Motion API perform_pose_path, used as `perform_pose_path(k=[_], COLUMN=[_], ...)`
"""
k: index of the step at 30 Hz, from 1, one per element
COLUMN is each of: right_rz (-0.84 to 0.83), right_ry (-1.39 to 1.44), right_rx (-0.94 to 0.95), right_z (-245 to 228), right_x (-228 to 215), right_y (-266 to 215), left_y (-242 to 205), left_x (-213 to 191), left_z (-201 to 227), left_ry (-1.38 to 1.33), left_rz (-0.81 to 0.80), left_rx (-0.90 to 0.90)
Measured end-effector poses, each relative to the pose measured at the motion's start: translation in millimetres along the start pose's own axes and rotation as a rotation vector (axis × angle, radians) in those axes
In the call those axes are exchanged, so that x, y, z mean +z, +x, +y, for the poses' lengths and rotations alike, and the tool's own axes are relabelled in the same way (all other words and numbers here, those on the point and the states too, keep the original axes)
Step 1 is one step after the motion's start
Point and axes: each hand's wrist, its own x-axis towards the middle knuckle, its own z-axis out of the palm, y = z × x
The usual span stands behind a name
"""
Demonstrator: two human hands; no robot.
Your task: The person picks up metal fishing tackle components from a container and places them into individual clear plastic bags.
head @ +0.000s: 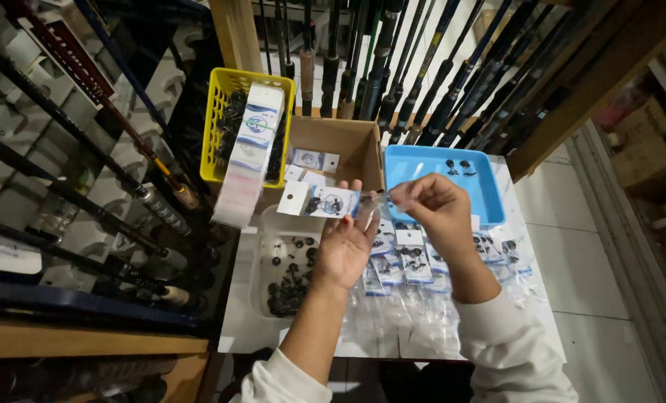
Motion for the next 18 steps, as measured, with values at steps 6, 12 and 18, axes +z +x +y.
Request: perform_pose_path(k=[6,12,18], right_rz=[0.136,0.179,0.148], right_ry=[-0.203,-0.305,-0.599], right_rx=[-0.208,-0.424,-0.670], right_z=[12.4,11.8,8.7], right_x=[20.1,30.7,31.4], right_y=[-6.9,-9.4,-9.7], left_y=[0.7,0.4,1.5], left_x=[0.0,2.6,4.6], left_z=[-0.3,-1.2,2.6], left_ry=[0.012,0.046,0.015], left_rz=[0.030,0.076,0.070], left_rx=[-0.009,-0.021,-0.002])
